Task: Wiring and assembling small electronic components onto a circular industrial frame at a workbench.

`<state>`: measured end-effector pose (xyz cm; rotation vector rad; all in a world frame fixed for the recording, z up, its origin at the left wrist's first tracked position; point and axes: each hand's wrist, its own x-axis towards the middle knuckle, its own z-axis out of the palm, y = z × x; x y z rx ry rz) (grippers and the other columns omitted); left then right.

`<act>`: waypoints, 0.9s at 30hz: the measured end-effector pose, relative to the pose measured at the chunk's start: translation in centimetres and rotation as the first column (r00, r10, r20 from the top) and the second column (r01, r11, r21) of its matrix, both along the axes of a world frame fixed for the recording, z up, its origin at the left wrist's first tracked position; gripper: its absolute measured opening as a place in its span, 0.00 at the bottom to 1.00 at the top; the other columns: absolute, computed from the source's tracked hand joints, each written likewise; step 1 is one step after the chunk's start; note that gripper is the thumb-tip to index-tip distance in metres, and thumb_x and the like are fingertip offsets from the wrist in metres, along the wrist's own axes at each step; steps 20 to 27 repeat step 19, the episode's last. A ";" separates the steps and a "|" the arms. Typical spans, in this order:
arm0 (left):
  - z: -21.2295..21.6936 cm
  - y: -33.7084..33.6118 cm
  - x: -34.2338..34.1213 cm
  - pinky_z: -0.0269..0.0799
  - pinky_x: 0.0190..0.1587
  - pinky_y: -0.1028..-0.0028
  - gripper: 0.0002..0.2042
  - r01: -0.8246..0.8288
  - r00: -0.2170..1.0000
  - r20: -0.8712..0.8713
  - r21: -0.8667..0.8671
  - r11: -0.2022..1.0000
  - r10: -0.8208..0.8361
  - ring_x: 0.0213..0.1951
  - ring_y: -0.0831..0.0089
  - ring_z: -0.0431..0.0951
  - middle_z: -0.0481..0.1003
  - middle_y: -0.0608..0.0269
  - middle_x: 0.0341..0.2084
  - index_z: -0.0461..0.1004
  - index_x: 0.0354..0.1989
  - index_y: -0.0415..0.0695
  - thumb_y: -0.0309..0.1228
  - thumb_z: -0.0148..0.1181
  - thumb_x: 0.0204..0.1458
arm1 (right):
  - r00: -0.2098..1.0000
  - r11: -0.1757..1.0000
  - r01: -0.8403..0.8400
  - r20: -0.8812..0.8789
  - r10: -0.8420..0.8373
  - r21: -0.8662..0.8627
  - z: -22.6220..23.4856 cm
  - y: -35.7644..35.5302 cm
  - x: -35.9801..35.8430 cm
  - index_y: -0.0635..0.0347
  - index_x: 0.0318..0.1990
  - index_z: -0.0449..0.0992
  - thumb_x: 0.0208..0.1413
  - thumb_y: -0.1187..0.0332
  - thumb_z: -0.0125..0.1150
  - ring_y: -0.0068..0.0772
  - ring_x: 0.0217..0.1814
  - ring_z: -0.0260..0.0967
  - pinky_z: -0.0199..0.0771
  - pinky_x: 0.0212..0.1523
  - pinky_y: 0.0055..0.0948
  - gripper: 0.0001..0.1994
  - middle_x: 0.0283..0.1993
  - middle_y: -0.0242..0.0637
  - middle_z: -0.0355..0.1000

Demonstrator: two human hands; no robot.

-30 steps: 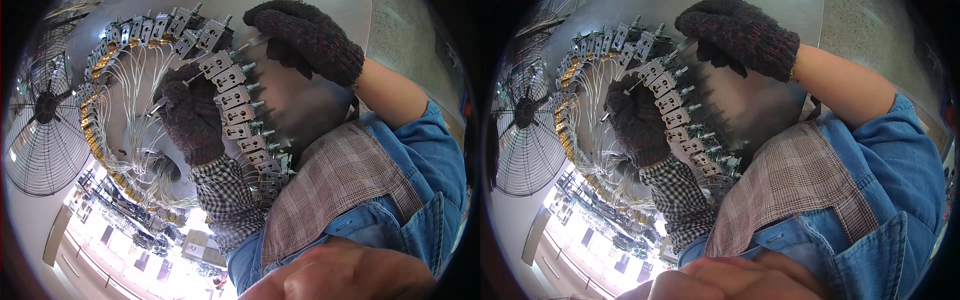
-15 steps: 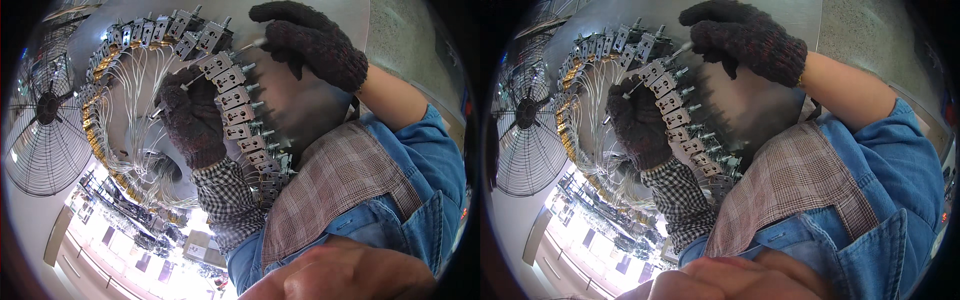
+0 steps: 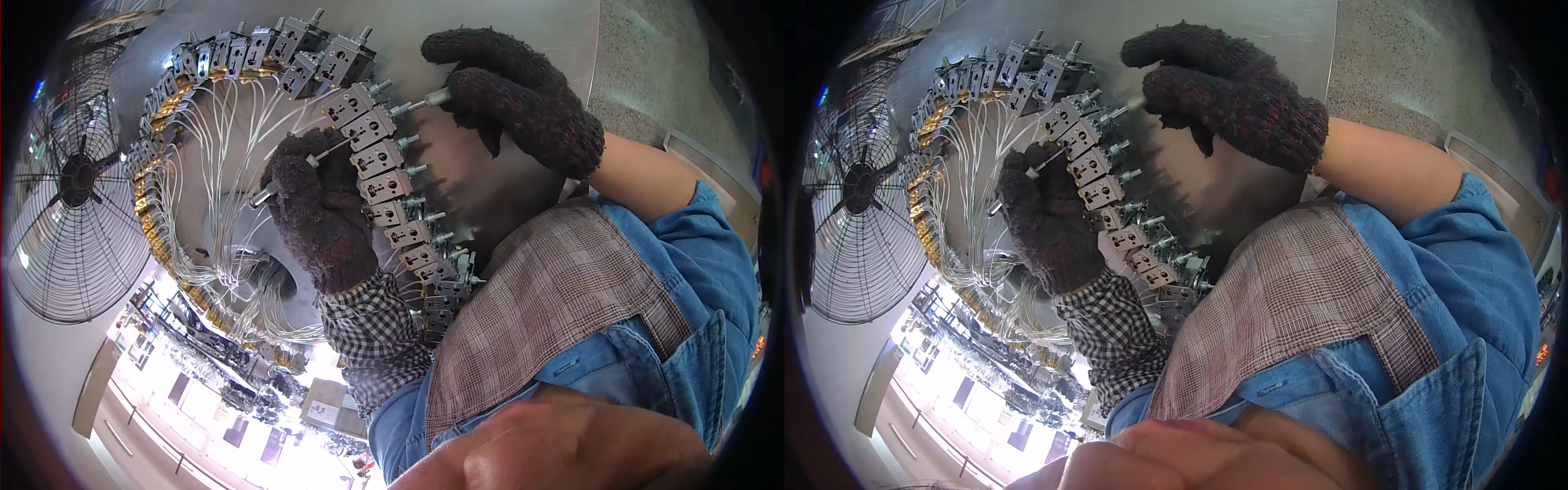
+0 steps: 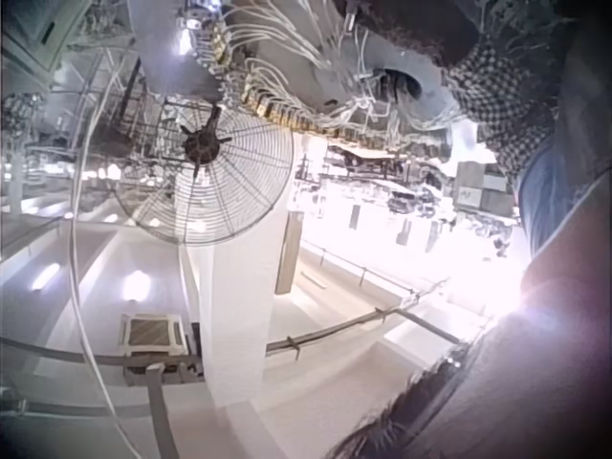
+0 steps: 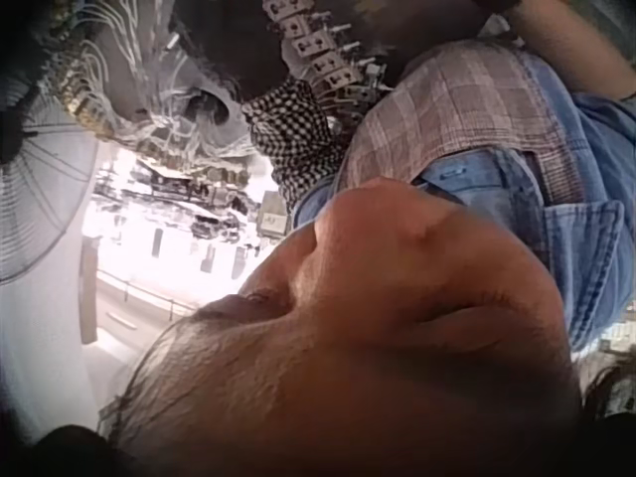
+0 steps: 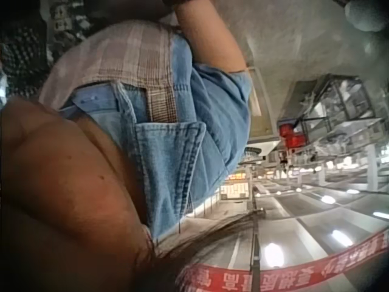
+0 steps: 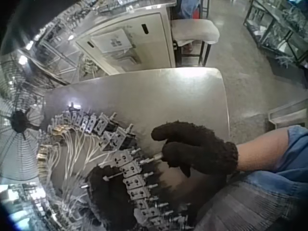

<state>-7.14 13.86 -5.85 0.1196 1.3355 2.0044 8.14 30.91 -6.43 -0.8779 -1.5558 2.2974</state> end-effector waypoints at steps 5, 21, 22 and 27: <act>0.0 0.1 -0.1 0.74 0.43 0.66 0.15 0.012 1.000 0.005 -0.062 0.998 -0.011 0.43 0.62 0.72 0.70 0.52 0.39 0.63 0.45 0.38 0.35 0.48 0.54 | 0.994 0.975 -0.053 -0.079 0.072 0.216 -0.8 0.2 -0.1 0.57 0.51 0.67 0.56 0.67 0.50 0.22 0.34 0.69 0.72 0.26 0.19 0.16 0.34 0.35 0.70; 0.1 0.6 0.8 0.73 0.43 0.67 0.16 -0.069 0.993 -0.107 -0.172 0.983 0.051 0.42 0.65 0.72 0.70 0.55 0.38 0.64 0.45 0.39 0.37 0.49 0.53 | 0.995 0.957 -0.012 -0.093 0.041 0.289 -0.7 0.3 -0.1 0.57 0.49 0.69 0.55 0.64 0.52 0.21 0.38 0.69 0.74 0.34 0.22 0.15 0.40 0.35 0.71; 0.1 0.6 0.8 0.73 0.43 0.67 0.16 -0.069 0.993 -0.107 -0.172 0.983 0.051 0.42 0.65 0.72 0.70 0.55 0.38 0.64 0.45 0.39 0.37 0.49 0.53 | 0.995 0.957 -0.012 -0.093 0.041 0.289 -0.7 0.3 -0.1 0.57 0.49 0.69 0.55 0.64 0.52 0.21 0.38 0.69 0.74 0.34 0.22 0.15 0.40 0.35 0.71; 0.1 0.6 0.8 0.73 0.43 0.67 0.16 -0.069 0.993 -0.107 -0.172 0.983 0.051 0.42 0.65 0.72 0.70 0.55 0.38 0.64 0.45 0.39 0.37 0.49 0.53 | 0.995 0.957 -0.012 -0.093 0.041 0.289 -0.7 0.3 -0.1 0.57 0.49 0.69 0.55 0.64 0.52 0.21 0.38 0.69 0.74 0.34 0.22 0.15 0.40 0.35 0.71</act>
